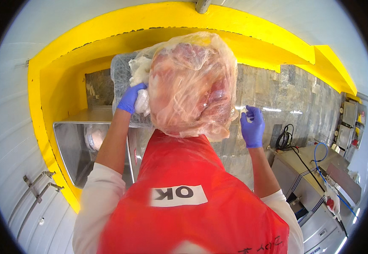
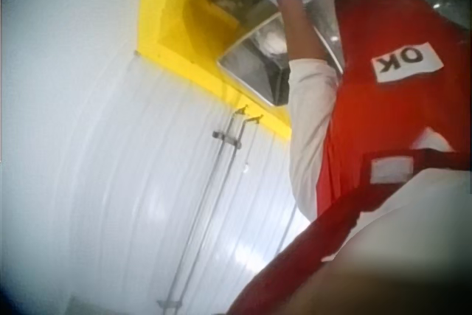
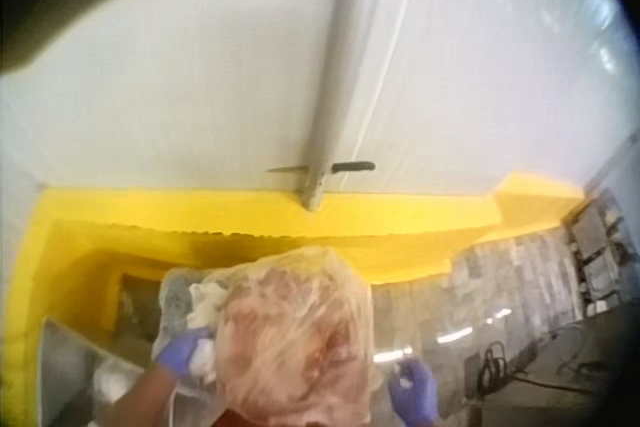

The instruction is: The person handles a large piece of raw meat, removes it from a plastic bag, and uses a knife to cut it into smaller pieces on a yellow countertop.

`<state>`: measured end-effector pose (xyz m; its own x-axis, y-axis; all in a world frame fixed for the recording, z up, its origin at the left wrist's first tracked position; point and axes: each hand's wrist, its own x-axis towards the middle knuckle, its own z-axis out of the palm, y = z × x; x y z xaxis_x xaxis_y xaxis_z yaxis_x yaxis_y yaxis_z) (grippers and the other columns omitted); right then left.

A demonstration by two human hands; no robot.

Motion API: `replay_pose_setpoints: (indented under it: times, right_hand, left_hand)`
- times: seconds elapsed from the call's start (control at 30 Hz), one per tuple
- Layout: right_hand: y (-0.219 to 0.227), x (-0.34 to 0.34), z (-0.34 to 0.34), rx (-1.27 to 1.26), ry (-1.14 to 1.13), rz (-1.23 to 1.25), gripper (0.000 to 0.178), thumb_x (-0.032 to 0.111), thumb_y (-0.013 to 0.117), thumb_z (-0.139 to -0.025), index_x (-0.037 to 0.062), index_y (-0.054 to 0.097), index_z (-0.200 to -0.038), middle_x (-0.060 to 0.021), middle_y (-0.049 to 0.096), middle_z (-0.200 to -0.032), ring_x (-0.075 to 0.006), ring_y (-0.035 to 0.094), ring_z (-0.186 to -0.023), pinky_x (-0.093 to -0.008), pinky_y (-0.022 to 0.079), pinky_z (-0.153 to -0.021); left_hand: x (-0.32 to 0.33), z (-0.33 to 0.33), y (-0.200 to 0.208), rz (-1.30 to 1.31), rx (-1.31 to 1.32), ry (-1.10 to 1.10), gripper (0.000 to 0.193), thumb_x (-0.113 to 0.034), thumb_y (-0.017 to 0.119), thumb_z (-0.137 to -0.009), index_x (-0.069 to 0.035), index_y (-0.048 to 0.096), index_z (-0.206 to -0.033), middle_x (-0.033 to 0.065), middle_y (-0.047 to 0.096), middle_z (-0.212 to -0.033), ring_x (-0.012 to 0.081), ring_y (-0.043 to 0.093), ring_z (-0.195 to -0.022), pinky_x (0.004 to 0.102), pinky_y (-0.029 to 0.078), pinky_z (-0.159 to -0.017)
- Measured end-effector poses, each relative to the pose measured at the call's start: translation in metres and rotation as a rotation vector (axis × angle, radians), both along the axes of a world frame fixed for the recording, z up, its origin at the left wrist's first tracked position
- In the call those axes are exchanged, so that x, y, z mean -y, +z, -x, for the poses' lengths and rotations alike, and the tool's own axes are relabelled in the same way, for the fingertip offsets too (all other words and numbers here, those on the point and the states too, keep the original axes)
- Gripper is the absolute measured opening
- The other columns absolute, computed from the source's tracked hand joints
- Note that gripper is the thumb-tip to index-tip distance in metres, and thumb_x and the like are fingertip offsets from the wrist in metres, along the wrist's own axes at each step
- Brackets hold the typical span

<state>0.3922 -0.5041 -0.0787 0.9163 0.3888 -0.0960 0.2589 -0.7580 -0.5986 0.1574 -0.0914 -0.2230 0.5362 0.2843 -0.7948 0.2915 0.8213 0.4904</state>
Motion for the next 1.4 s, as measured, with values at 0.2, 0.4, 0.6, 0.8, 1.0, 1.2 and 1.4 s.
replay_pose_setpoints:
  times: [0.2, 0.4, 0.6, 0.8, 1.0, 1.2, 1.4]
  right_hand:
    - [0.037, -0.066, 0.035, 0.277, 0.797, 0.028, 0.055, 0.017, 0.079, -0.08, 0.0095, 0.064, -0.132, -0.0147, 0.063, -0.132, -0.0352, 0.058, -0.124, -0.048, 0.048, -0.103]
    - [0.044, -0.088, 0.027, 0.218, 0.962, 0.474, 0.057, 0.035, 0.082, -0.081, 0.0104, 0.058, -0.127, -0.0135, 0.062, -0.123, -0.0327, 0.058, -0.117, -0.0471, 0.048, -0.093]
    - [0.02, -0.086, 0.014, 0.235, 1.087, 0.311, 0.043, 0.028, 0.078, -0.086, 0.0107, 0.056, -0.118, -0.0149, 0.066, -0.105, -0.0358, 0.064, -0.103, -0.048, 0.049, -0.087]
    - [0.018, -0.053, 0.013, 0.167, 1.015, 0.137, 0.024, 0.011, 0.065, -0.089, 0.0092, 0.062, -0.113, -0.0166, 0.067, -0.11, -0.0372, 0.067, -0.089, -0.0506, 0.052, -0.074]
    - [0.016, -0.078, 0.008, 0.363, 0.967, 0.062, 0.021, 0.008, 0.062, -0.086, 0.0078, 0.064, -0.107, -0.0147, 0.063, -0.108, -0.0355, 0.066, -0.089, -0.0476, 0.053, -0.075]
    - [-0.003, -0.096, -0.011, 0.428, 1.136, 0.036, 0.013, 0.009, 0.064, -0.082, 0.0081, 0.061, -0.095, -0.0154, 0.063, -0.093, -0.0392, 0.064, -0.084, -0.0523, 0.052, -0.073]
    - [-0.005, -0.103, -0.014, 0.187, 1.118, -0.025, 0.004, 0.01, 0.063, -0.08, 0.0074, 0.06, -0.078, -0.0155, 0.061, -0.082, -0.0409, 0.061, -0.081, -0.0531, 0.049, -0.07]
  left_hand:
    - [0.002, -0.006, 0.026, -0.342, -0.084, -0.099, 0.043, -0.021, 0.076, -0.088, -0.002, 0.068, -0.127, 0.0114, 0.074, -0.11, 0.0249, 0.073, -0.093, 0.0375, 0.06, -0.083]
    - [0.007, -0.014, 0.106, -1.249, -0.129, -0.103, 0.069, -0.031, 0.086, -0.082, -0.002, 0.056, -0.138, 0.0167, 0.072, -0.119, 0.0296, 0.071, -0.107, 0.0417, 0.058, -0.089]
    - [0.087, -0.097, 0.18, -1.6, -0.253, -0.57, 0.089, -0.042, 0.086, -0.078, -0.001, 0.045, -0.146, 0.0273, 0.068, -0.119, 0.0459, 0.069, -0.107, 0.0531, 0.058, -0.09]
    - [0.113, -0.112, 0.172, -1.647, -0.386, -0.795, 0.099, -0.045, 0.086, -0.076, 0.0, 0.038, -0.15, 0.0291, 0.069, -0.114, 0.0435, 0.071, -0.103, 0.0515, 0.058, -0.087]
    - [0.112, -0.116, 0.176, -1.643, -0.424, -0.852, 0.104, -0.046, 0.089, -0.073, 0.001, 0.037, -0.149, 0.0294, 0.069, -0.116, 0.0437, 0.071, -0.105, 0.0515, 0.058, -0.089]
    - [0.118, -0.121, 0.184, -1.553, -0.476, -0.842, 0.103, -0.046, 0.092, -0.07, 0.001, 0.04, -0.145, 0.0289, 0.068, -0.119, 0.0431, 0.07, -0.109, 0.0519, 0.057, -0.091]
    - [0.122, -0.125, 0.184, -1.464, -0.557, -0.804, 0.102, -0.044, 0.094, -0.069, 0.0, 0.041, -0.144, 0.0281, 0.068, -0.122, 0.0427, 0.069, -0.113, 0.0515, 0.056, -0.094]
